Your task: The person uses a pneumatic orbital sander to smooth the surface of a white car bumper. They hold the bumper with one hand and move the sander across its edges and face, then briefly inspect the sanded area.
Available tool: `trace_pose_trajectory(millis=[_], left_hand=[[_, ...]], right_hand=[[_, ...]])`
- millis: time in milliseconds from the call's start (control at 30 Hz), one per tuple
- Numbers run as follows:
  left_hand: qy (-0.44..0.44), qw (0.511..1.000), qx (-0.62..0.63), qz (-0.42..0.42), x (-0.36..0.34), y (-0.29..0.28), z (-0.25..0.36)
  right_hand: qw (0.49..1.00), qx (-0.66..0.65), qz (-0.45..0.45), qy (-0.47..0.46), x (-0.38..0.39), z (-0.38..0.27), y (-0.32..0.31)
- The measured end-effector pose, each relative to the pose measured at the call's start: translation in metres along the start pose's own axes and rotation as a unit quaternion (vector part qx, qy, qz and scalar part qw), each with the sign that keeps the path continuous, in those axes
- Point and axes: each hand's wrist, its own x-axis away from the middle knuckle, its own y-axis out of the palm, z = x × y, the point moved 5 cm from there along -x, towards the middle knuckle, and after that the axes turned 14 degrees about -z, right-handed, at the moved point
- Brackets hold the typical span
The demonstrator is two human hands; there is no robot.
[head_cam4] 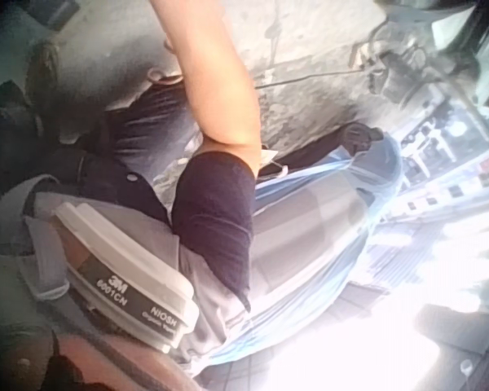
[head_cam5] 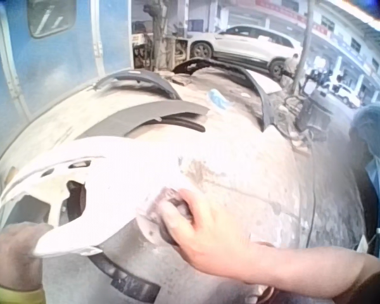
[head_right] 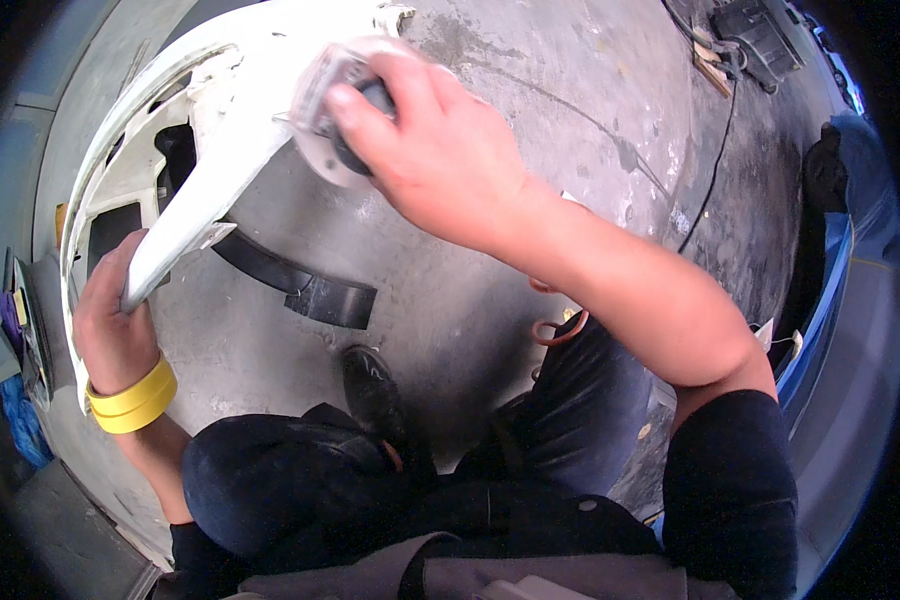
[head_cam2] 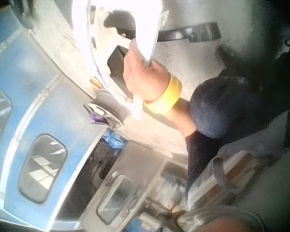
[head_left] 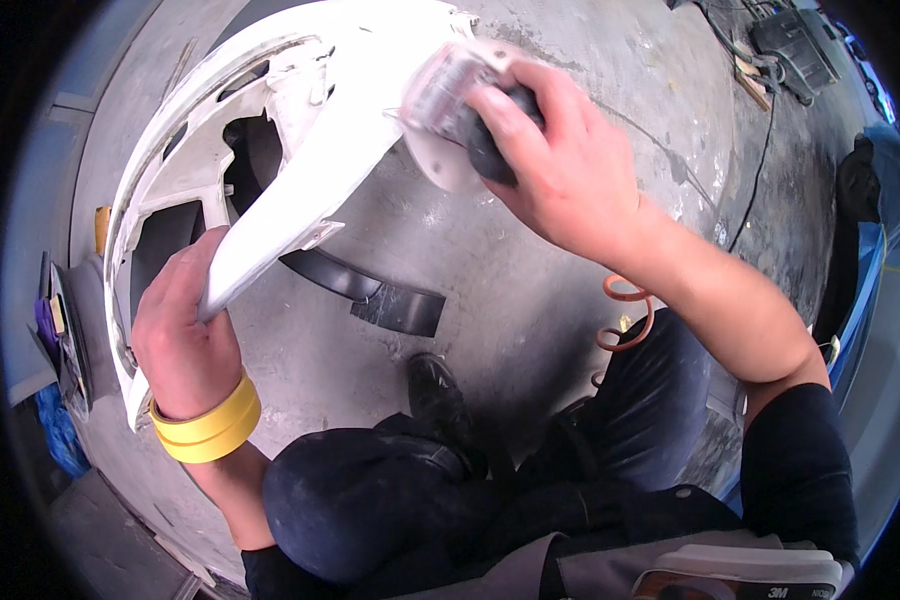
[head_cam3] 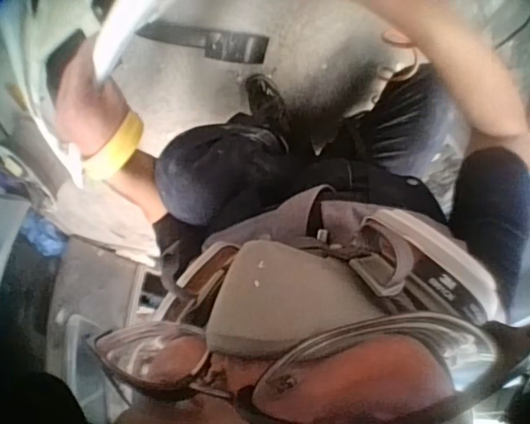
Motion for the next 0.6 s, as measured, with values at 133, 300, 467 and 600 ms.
trace_pose_trajectory(millis=[133, 300, 467, 600], left_hand=[[-0.004, 1.0, 0.002, 0.021, 0.001, 0.003, 0.002], [-0.005, 0.999, -0.041, 0.015, 0.002, 0.01, 0.001], [-0.01, 0.998, -0.059, 0.003, 0.004, 0.018, -0.001], [0.01, 0.998, -0.064, 0.006, 0.004, 0.018, -0.004]], right_hand=[[0.995, -0.058, -0.08, -0.022, 0.021, -0.013, 0.012], [0.98, -0.17, -0.065, 0.085, 0.045, -0.007, 0.005], [0.938, -0.203, -0.046, 0.276, 0.04, 0.043, 0.005], [0.916, -0.228, -0.069, 0.323, 0.021, 0.043, 0.021]])
